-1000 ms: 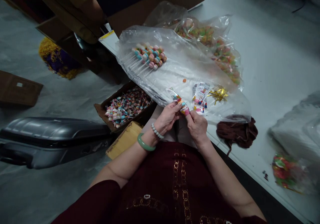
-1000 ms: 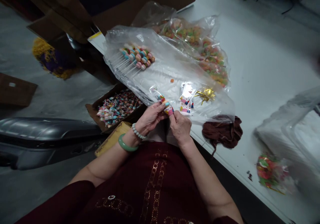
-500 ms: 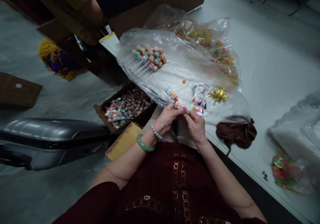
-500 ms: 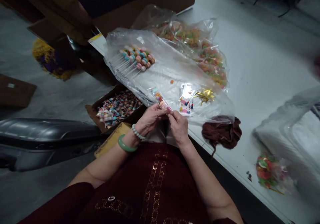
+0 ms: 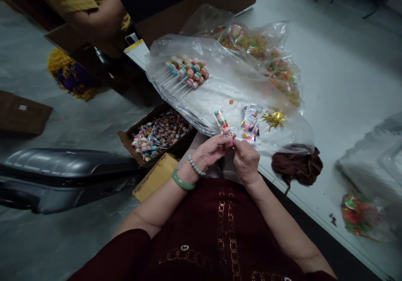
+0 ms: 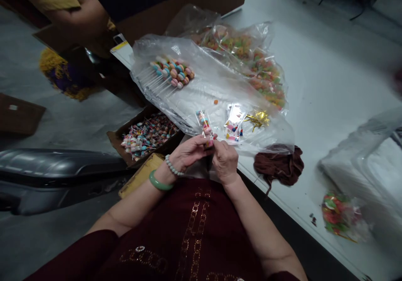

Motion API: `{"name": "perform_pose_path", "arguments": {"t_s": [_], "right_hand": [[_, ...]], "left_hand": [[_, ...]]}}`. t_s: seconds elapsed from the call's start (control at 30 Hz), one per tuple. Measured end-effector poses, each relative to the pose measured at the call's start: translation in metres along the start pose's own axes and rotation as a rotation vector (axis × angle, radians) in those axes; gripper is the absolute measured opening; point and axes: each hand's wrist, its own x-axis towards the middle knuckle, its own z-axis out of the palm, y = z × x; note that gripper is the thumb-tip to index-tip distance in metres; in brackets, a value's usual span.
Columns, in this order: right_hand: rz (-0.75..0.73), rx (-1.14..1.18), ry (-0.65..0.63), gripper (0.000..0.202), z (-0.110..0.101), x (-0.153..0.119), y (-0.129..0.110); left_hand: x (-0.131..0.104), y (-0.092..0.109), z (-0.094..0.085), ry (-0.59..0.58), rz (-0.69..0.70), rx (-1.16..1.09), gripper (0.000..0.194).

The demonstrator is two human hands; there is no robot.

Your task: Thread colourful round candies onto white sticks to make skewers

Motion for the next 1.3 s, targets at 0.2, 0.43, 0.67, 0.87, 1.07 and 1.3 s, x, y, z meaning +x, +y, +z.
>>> {"name": "perform_pose_path", "arguments": {"t_s": [0.2, 0.43, 0.67, 0.87, 1.07, 1.3], "right_hand": [[-0.213, -0.253, -0.015, 0.026, 0.002, -0.006, -0.015], [0.029, -0.135, -0.084, 0.021, -0.001, 0.009, -0.027], [0.773, 1.18, -0.377, 0.008, -0.006, 0.026, -0.013], [0.916, 1.422, -0.445, 0.02, -0.016, 0.017, -0.009], [0.459, 0.657, 0.11, 0.023, -0.02, -0.003, -0.012], [0.52, 1.216, -0.189, 0.04, -0.039, 0.013, -0.018]], "left_hand": [[0.015, -0.008, -0.005, 0.29, 0.133, -0.046, 0.024], [0.012, -0.01, 0.01, 0.252, 0.063, -0.135, 0.025], [0.001, -0.006, -0.002, -0.105, 0.1, 0.012, 0.032], [-0.007, -0.004, -0.007, -0.274, 0.196, 0.36, 0.04], [-0.018, 0.005, 0.004, -0.159, 0.468, 0.572, 0.03], [-0.031, -0.002, 0.006, -0.291, 0.321, 0.663, 0.036]]}}
